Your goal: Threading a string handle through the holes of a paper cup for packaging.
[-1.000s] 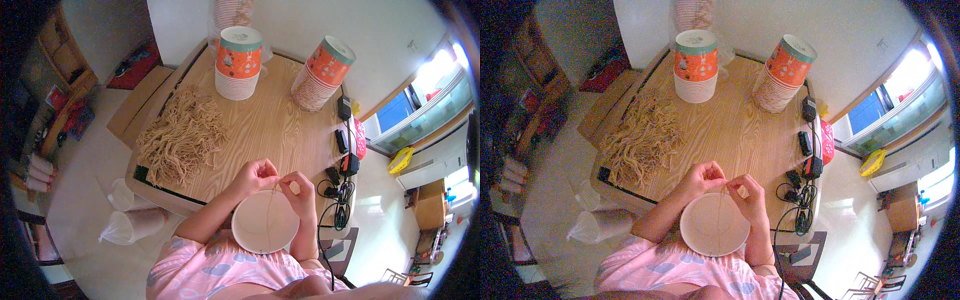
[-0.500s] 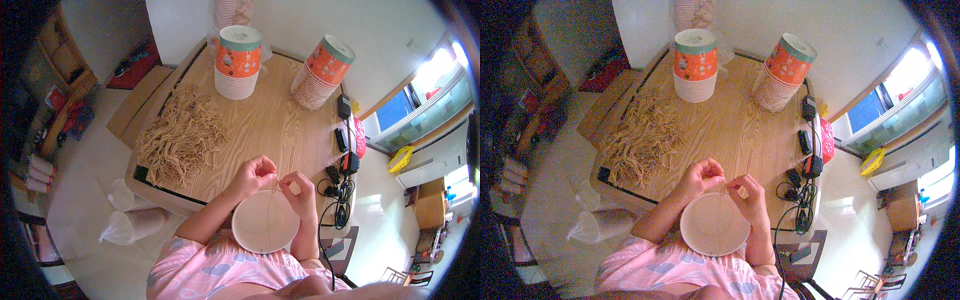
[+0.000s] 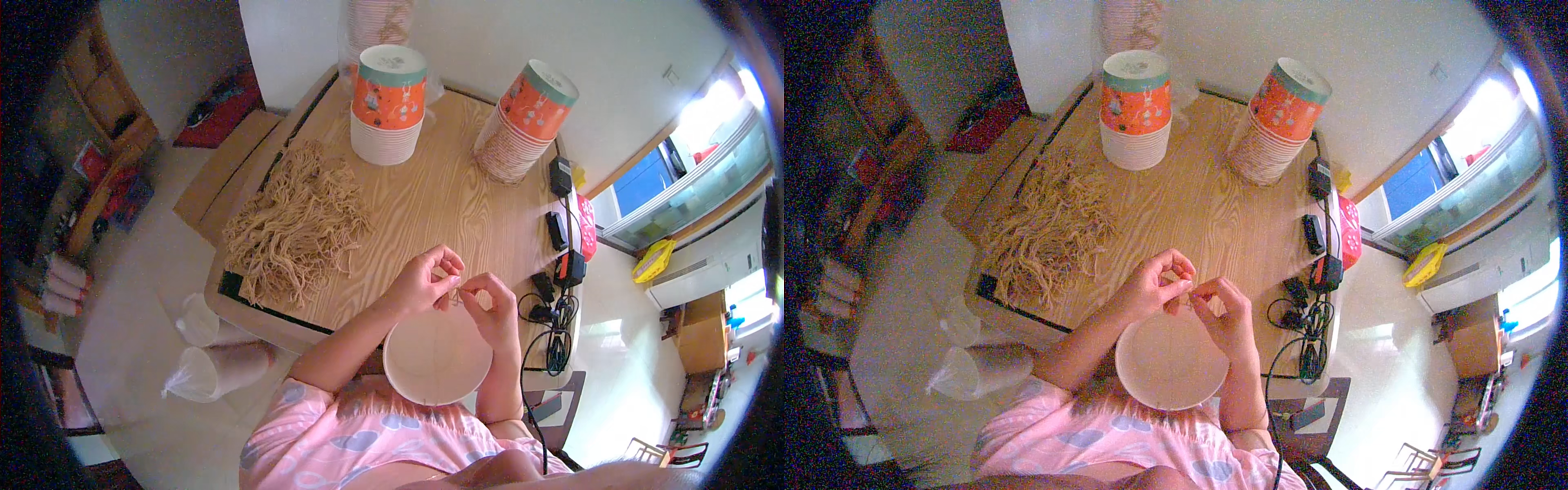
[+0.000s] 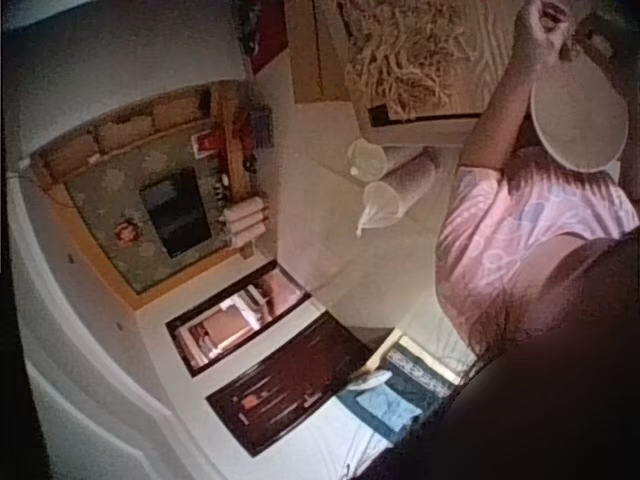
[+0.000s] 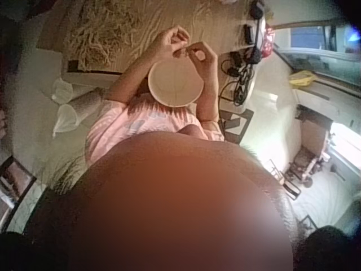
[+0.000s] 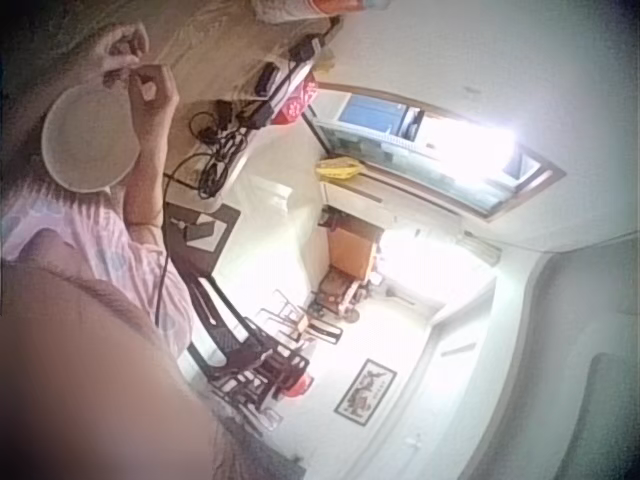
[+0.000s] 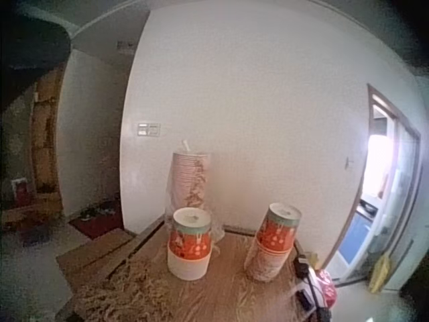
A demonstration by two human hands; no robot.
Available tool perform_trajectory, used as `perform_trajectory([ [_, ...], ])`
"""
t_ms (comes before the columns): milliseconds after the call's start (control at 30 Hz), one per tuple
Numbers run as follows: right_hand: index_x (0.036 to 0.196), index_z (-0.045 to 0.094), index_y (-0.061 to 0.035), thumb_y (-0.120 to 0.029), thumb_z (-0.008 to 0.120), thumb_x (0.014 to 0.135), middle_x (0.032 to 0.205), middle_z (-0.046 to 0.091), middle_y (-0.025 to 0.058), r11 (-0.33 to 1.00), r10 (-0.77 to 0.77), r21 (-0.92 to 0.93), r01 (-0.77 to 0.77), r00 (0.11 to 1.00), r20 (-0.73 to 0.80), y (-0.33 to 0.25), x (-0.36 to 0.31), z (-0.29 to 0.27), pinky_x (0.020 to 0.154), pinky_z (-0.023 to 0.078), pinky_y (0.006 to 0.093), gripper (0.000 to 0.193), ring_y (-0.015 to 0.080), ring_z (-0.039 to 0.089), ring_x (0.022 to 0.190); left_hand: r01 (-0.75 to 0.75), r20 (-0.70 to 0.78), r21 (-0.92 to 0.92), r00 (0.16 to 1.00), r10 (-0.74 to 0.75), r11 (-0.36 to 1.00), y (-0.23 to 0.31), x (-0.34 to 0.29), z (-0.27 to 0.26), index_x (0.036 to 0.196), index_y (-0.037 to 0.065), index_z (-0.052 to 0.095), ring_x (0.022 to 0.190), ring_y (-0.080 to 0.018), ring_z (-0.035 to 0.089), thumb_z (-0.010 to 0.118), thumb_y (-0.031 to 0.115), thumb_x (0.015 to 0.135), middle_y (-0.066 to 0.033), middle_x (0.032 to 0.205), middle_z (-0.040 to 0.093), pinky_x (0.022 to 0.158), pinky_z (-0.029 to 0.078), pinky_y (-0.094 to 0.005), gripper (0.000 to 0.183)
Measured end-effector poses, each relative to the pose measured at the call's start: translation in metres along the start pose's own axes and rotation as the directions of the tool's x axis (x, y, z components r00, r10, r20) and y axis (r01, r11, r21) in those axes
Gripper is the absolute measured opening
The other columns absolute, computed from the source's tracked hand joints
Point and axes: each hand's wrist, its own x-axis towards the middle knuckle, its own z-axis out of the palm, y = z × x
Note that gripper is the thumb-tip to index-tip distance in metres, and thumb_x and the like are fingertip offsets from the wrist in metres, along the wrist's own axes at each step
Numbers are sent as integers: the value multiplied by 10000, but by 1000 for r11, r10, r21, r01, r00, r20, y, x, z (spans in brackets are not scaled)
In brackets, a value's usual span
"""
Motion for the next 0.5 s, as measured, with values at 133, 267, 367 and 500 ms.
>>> perform_trajectory([
  [133,785,594,-13,14,658,724,734,600,58,1000,-1,-16,1,1000,4,0,0,0,665,459,265,93,148,574,707,-26,2,99,1000,26,995,-5,2,-1,928,52,517,510,-57,510,604,64,833,-20,809,546,422,430,-218,130],
  [267,793,595,-12,25,651,724,740,603,53,1000,22,-13,-22,1000,-9,2,1,-1,672,460,259,96,139,570,708,-36,20,118,999,34,992,-7,5,-2,932,64,527,597,-56,532,617,55,819,-13,817,560,510,454,-218,145],
  [367,801,595,-11,32,643,731,752,610,49,999,39,5,-38,998,-55,8,1,2,676,459,258,95,124,563,715,-156,-40,234,985,170,960,-20,8,-5,938,66,535,739,-73,562,615,34,803,-6,834,567,670,482,-233,159],
  [500,799,593,-11,34,637,740,760,615,43,991,124,63,-120,990,-64,12,1,0,682,459,256,86,115,557,722,-99,-37,66,994,102,993,-19,11,-5,923,44,535,768,-80,549,577,21,800,-2,805,561,721,461,-238,132],
])
